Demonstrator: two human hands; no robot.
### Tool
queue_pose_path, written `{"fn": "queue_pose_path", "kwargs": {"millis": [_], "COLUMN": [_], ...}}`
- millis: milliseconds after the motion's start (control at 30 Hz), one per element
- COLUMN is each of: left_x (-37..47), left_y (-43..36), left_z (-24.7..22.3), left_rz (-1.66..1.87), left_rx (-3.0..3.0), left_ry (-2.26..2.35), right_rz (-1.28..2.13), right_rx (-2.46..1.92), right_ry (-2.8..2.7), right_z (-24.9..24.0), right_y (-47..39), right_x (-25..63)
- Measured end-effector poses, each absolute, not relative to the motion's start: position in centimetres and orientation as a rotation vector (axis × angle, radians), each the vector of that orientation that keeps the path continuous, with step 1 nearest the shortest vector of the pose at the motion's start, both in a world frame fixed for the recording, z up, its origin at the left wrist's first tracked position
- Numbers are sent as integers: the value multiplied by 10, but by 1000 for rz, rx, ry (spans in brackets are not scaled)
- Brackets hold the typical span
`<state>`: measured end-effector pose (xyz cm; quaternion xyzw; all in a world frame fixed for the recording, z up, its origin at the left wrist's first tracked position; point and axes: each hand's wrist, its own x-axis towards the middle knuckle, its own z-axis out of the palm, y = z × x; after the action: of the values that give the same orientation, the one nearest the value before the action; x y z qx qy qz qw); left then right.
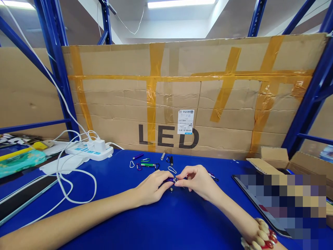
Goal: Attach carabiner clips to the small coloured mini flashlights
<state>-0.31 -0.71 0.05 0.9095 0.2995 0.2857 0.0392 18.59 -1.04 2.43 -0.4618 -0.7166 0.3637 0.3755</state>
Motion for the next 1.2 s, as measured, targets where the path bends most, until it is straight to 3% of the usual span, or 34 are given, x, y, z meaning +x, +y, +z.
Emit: {"fn": "queue_pose_path", "kwargs": {"millis": [267, 767, 1200], "left_x": [-5, -6, -6], "left_y": [-10, -10, -11], "left_z": [2, 0, 1], "left_rz": [717, 765, 864], "left_rx": [2778, 2754, 2718], "left_ry": [832, 871, 884], "right_rz": [1000, 666, 957], "right_rx": [-1071, -1282, -1237], "right_ry": [-1818, -2020, -1826], "right_z": [20, 20, 12], "right_y": [-11, -17, -12], "right_x": [184, 180, 173]}}
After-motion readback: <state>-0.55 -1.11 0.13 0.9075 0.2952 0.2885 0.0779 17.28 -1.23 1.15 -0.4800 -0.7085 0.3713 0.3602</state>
